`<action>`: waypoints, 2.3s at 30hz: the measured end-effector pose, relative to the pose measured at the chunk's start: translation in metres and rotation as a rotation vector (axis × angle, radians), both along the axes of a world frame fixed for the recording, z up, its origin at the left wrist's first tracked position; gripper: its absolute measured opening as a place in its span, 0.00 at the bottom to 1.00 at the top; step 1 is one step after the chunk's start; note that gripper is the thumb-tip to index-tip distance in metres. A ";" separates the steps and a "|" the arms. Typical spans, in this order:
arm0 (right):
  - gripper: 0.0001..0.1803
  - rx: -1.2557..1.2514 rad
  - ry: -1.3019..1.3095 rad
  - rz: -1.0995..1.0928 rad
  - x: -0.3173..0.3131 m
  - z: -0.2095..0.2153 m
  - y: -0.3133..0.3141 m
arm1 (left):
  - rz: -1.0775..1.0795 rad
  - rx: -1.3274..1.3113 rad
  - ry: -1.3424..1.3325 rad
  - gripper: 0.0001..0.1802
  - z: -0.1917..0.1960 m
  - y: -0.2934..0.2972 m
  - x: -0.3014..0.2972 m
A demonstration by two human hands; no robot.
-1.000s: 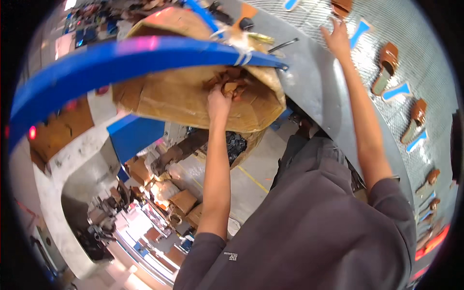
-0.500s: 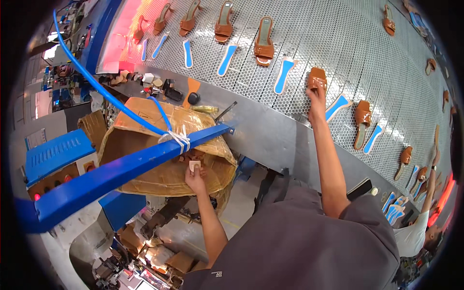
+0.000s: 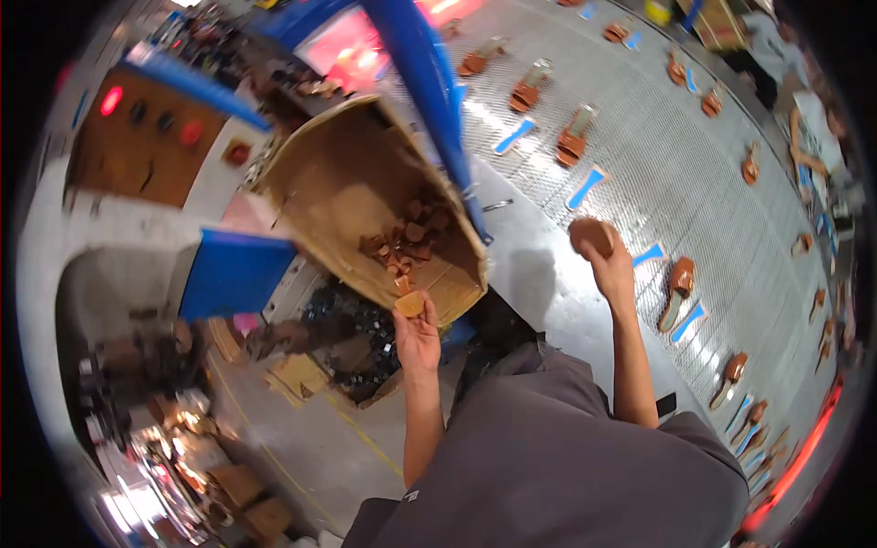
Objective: The person repeatedly picks up a slipper sole and a small rectangular insert from a conveyor belt, places them into a press machine, and then removes the assembled slipper. The person places the finished slipper into a cardboard box and repeats the process with new components.
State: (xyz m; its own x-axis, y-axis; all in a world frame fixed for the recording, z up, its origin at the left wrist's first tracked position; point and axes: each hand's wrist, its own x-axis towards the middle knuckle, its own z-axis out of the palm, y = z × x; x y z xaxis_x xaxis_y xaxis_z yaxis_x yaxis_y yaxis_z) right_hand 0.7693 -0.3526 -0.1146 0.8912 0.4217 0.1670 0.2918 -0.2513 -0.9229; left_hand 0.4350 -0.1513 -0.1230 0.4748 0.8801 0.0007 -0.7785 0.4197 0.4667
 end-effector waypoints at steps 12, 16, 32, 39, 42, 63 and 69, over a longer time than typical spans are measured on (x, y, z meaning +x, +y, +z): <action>0.36 0.379 0.821 0.965 -0.302 0.106 0.070 | -0.053 0.073 0.003 0.22 -0.001 -0.111 -0.294; 0.36 0.559 1.068 1.059 -0.417 0.133 0.133 | 0.025 0.069 0.005 0.24 -0.017 -0.115 -0.357; 0.25 0.502 1.077 1.104 -0.538 0.156 0.240 | 0.844 1.274 1.200 0.31 0.156 0.049 -0.471; 0.25 0.499 1.138 1.083 -0.534 0.151 0.253 | 0.573 1.161 1.008 0.31 0.165 0.107 -0.466; 0.26 0.509 1.136 1.067 -0.537 0.154 0.252 | 0.591 1.171 0.873 0.32 0.151 0.121 -0.464; 0.30 0.401 1.031 1.141 -0.524 0.162 0.253 | 0.555 0.730 0.180 0.36 0.112 0.145 -0.429; 0.32 0.463 1.060 1.058 -0.502 0.152 0.235 | 0.593 0.609 0.044 0.38 0.107 0.146 -0.420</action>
State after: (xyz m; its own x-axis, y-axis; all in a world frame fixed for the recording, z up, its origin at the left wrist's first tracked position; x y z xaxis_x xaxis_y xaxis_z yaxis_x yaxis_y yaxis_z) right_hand 0.2672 -0.1181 0.0379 0.0256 0.9991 -0.0326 -0.6618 -0.0075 -0.7496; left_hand 0.0151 -0.0054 -0.0159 -0.0541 0.8355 0.5468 -0.7662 -0.3859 0.5139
